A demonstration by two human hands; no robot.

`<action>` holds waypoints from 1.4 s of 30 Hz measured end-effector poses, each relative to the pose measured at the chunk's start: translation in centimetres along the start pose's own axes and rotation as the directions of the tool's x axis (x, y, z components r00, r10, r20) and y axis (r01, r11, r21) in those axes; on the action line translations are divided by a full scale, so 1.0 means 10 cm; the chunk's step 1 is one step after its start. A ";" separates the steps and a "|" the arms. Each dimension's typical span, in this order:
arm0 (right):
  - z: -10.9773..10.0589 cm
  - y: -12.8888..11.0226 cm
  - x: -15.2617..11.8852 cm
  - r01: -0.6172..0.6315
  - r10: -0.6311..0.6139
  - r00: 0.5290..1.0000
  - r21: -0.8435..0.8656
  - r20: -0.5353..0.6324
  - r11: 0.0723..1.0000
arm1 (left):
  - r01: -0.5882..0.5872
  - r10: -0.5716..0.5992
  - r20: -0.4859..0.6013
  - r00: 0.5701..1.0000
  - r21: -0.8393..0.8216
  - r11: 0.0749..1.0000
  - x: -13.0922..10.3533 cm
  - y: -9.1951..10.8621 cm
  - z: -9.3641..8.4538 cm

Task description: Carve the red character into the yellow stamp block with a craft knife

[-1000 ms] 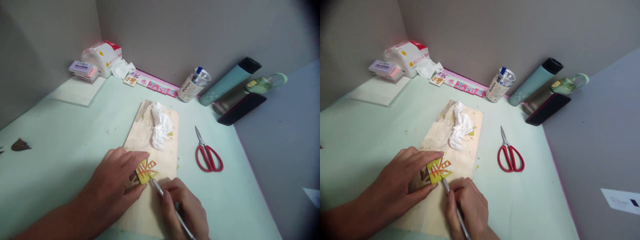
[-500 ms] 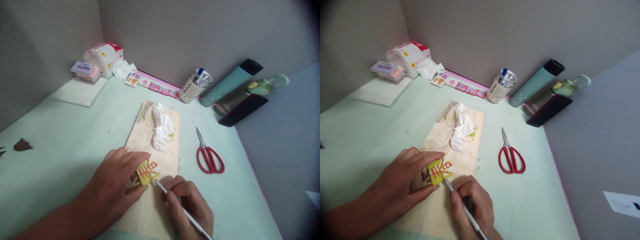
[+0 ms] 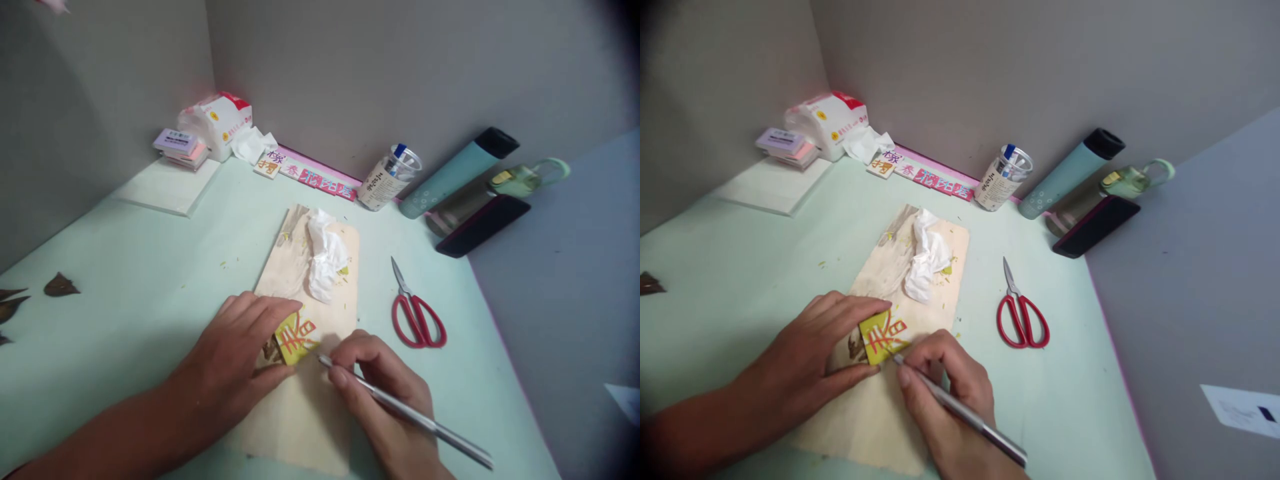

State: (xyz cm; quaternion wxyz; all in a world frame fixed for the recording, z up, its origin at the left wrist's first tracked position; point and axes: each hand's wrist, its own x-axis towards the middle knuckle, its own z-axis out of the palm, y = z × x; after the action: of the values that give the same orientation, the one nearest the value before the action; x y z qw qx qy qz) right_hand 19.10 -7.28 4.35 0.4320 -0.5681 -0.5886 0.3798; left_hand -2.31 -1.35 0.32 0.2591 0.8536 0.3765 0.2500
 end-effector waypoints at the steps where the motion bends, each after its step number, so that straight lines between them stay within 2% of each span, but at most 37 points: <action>1: 0.01 -0.05 0.04 0.048 -0.048 0.998 -0.008 0.027 0.999 | -0.001 0.001 -0.007 1.000 -0.005 1.000 0.00 -0.01 0.00; 4: 0.06 -0.10 0.11 0.099 -0.098 0.993 -0.013 0.062 0.995 | 0.010 -0.011 -0.020 1.000 -0.023 1.000 -0.02 -0.02 0.01; 9: 0.13 0.05 0.05 -0.044 0.040 0.997 0.078 0.059 0.996 | 0.035 -0.038 -0.041 0.998 -0.060 0.998 -0.07 -0.01 0.04; 14: 0.18 0.15 -0.01 -0.019 0.018 1.000 0.135 0.007 0.991 | 0.023 -0.026 -0.050 0.998 -0.061 0.998 -0.09 -0.03 0.06; 19: 0.18 0.11 0.02 0.000 -0.001 1.000 0.052 0.023 0.999 | -0.045 0.044 -0.014 0.999 -0.028 0.999 -0.09 -0.09 0.03; 25: 0.13 0.05 0.05 0.079 -0.070 0.993 -0.101 0.092 0.992 | -0.028 0.028 -0.026 0.999 -0.017 0.999 -0.08 -0.06 0.02; 35: 0.16 0.00 0.08 0.084 -0.071 0.993 -0.151 0.091 0.985 | -0.041 0.041 -0.021 0.999 0.005 0.999 -0.07 -0.06 0.01; 42: 0.12 -0.08 0.13 0.176 -0.132 0.975 -0.254 0.179 0.951 | -0.024 0.024 -0.021 0.999 -0.021 0.999 -0.07 -0.05 0.02</action>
State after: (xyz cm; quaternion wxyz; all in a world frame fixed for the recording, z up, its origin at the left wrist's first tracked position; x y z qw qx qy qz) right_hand 17.74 -5.96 4.85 0.3309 -0.5414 -0.7099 0.3058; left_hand -2.79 -1.66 -0.31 0.2610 0.8526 0.3663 0.2660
